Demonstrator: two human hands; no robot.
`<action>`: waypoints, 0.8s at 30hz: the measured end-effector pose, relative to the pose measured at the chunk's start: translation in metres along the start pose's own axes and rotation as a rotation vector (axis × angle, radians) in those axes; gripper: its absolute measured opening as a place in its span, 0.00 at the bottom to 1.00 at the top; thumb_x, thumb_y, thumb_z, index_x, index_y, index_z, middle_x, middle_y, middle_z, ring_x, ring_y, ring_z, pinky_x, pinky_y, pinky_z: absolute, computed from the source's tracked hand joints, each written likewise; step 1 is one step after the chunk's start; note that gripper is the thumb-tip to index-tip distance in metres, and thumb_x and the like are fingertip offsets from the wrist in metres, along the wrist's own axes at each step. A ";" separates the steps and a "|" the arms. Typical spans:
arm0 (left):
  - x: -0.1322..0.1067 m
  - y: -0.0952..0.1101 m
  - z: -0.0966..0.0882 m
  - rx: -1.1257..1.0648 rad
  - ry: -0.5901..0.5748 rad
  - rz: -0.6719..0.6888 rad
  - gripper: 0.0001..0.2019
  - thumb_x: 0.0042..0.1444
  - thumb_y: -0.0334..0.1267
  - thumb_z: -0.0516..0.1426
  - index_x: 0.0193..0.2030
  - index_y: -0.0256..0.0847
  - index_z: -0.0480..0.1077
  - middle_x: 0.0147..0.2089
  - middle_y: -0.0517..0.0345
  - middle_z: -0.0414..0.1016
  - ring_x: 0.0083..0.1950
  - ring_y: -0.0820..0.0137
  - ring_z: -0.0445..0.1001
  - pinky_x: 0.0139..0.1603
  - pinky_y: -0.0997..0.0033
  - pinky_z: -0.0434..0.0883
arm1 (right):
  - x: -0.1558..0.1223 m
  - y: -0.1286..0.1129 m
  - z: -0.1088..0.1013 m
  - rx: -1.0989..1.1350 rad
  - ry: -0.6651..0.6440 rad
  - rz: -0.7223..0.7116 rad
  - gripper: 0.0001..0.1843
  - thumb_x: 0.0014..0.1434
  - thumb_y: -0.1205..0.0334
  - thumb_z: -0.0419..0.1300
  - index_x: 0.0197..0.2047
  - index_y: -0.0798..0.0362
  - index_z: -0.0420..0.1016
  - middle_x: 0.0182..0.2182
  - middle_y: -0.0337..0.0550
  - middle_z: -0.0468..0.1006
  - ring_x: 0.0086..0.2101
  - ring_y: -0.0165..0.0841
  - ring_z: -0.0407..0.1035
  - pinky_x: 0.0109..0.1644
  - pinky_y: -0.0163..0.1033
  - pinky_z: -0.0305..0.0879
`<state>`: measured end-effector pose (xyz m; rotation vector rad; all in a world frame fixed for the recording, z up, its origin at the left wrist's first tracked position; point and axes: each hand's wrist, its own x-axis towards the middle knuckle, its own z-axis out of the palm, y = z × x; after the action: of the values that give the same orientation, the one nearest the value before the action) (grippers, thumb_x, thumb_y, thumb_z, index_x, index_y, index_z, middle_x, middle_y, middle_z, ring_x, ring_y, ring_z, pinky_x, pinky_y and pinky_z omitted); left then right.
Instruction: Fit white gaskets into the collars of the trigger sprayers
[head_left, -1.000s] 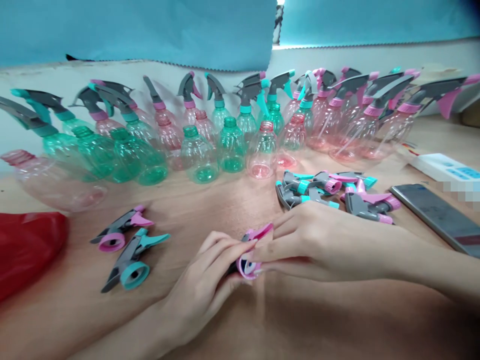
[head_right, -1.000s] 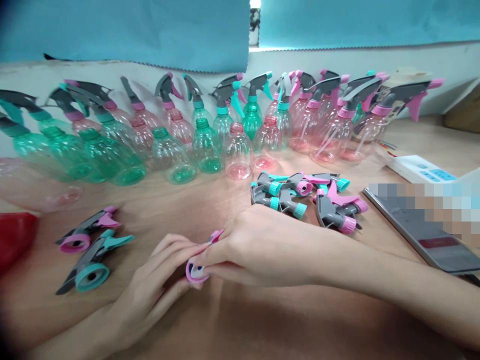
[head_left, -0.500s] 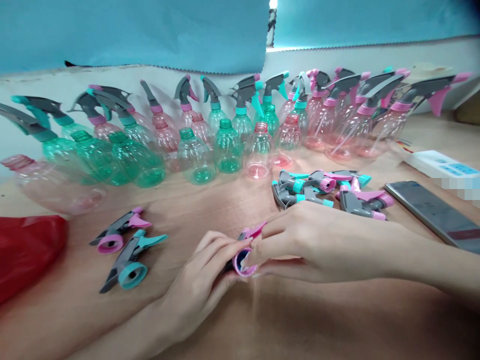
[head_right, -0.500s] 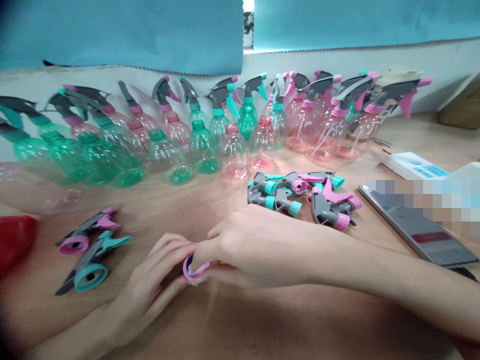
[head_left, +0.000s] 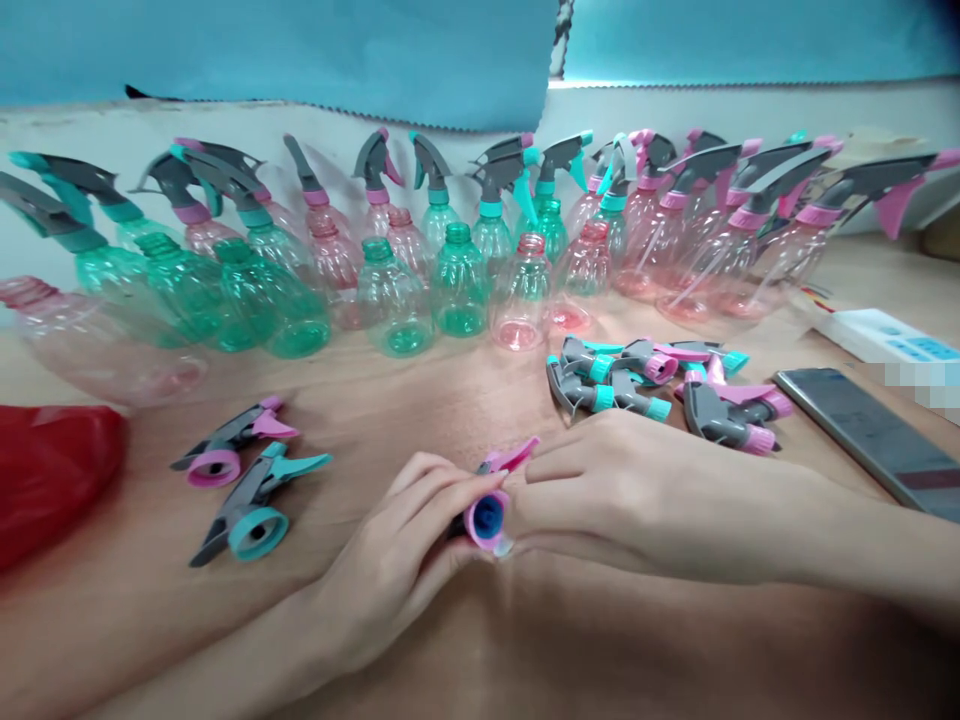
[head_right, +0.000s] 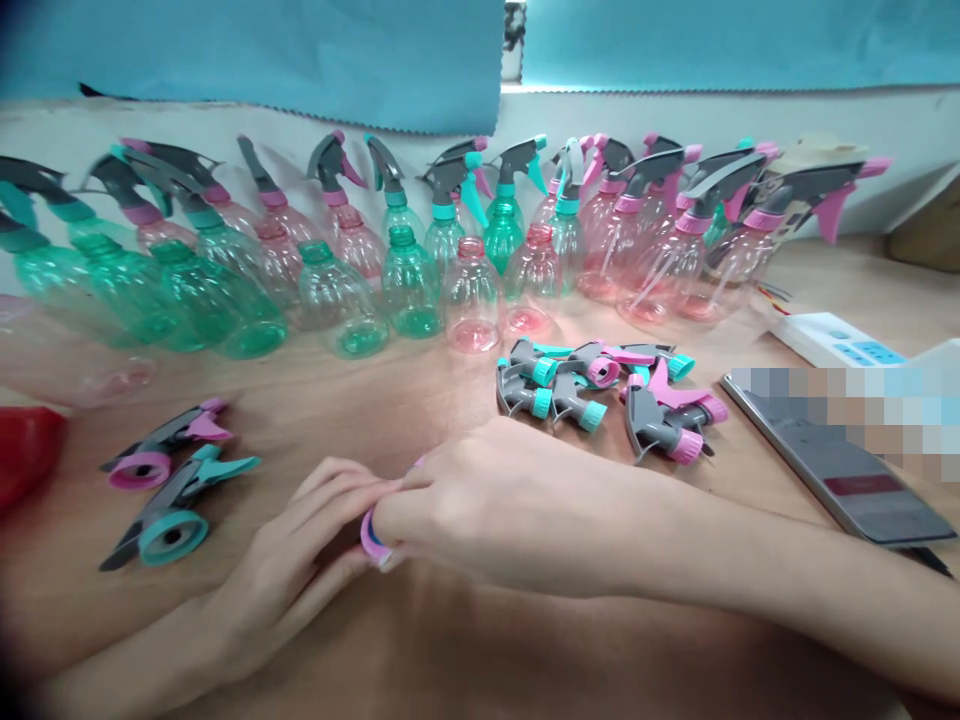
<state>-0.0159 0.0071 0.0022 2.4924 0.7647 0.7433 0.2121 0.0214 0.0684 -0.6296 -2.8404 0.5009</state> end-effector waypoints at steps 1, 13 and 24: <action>0.000 0.000 -0.001 -0.017 0.007 -0.020 0.16 0.64 0.34 0.50 0.58 0.39 0.59 0.45 0.51 0.69 0.47 0.65 0.63 0.45 0.67 0.67 | -0.002 -0.001 -0.001 0.010 0.069 -0.005 0.09 0.64 0.68 0.52 0.38 0.55 0.73 0.31 0.39 0.76 0.30 0.28 0.68 0.34 0.33 0.61; 0.001 0.001 -0.001 -0.112 0.171 -0.071 0.19 0.56 0.35 0.61 0.54 0.39 0.64 0.39 0.57 0.71 0.40 0.68 0.65 0.39 0.69 0.67 | 0.004 0.007 0.030 -0.016 0.420 -0.049 0.10 0.60 0.69 0.54 0.26 0.55 0.67 0.20 0.34 0.63 0.21 0.26 0.50 0.22 0.35 0.46; -0.002 0.002 0.000 -0.086 0.151 -0.045 0.16 0.56 0.37 0.61 0.50 0.39 0.66 0.37 0.56 0.73 0.39 0.67 0.66 0.39 0.68 0.68 | 0.007 0.009 0.020 0.416 0.207 0.074 0.04 0.59 0.70 0.58 0.34 0.58 0.74 0.28 0.39 0.76 0.28 0.24 0.67 0.33 0.29 0.61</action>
<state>-0.0161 0.0040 0.0024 2.3552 0.8202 0.9364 0.2038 0.0267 0.0479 -0.6589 -2.4215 0.9454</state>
